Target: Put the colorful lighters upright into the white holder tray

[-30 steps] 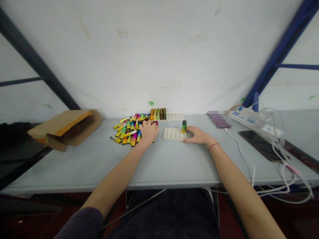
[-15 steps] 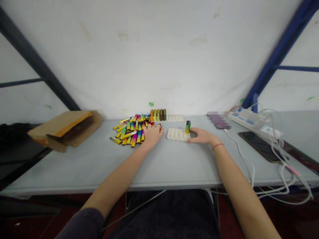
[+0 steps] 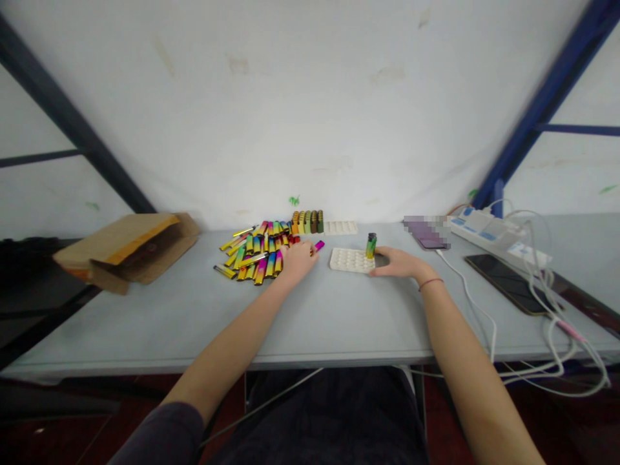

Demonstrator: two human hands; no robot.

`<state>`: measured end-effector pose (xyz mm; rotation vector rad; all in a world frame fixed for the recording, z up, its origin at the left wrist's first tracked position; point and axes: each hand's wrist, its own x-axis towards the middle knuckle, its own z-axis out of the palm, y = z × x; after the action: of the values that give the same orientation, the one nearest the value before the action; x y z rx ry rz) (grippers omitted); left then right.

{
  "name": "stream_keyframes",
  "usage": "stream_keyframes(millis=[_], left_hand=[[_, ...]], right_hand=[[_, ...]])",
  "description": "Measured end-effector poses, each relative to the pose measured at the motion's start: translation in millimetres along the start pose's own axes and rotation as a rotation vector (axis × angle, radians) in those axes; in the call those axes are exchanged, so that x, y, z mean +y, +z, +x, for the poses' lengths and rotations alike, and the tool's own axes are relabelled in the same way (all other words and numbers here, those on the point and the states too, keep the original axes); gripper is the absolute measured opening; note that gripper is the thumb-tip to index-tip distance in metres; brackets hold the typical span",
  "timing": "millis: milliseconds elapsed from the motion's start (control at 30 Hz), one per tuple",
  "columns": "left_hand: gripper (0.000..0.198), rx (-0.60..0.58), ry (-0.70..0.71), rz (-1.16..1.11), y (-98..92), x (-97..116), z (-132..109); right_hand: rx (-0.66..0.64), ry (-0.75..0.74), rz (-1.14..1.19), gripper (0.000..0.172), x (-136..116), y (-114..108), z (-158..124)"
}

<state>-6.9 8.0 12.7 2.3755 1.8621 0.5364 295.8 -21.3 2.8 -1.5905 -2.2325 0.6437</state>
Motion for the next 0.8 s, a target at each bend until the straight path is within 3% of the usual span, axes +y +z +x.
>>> stream_keyframes(millis=[333, 500, 800], left_hand=[[0.028, -0.050, 0.055, 0.019, -3.5, 2.2, -4.7], [0.047, -0.048, 0.053, 0.037, -4.3, 1.9, -4.0], [0.029, -0.055, 0.065, -0.011, 0.4, 0.3, -2.4]], right_hand=[[-0.014, 0.009, 0.053, 0.083, -4.6, -0.3, -0.6], [-0.018, 0.024, 0.060, 0.082, -6.5, -0.5, -0.9], [-0.008, 0.050, 0.007, 0.083, -3.4, 2.6, 0.7]])
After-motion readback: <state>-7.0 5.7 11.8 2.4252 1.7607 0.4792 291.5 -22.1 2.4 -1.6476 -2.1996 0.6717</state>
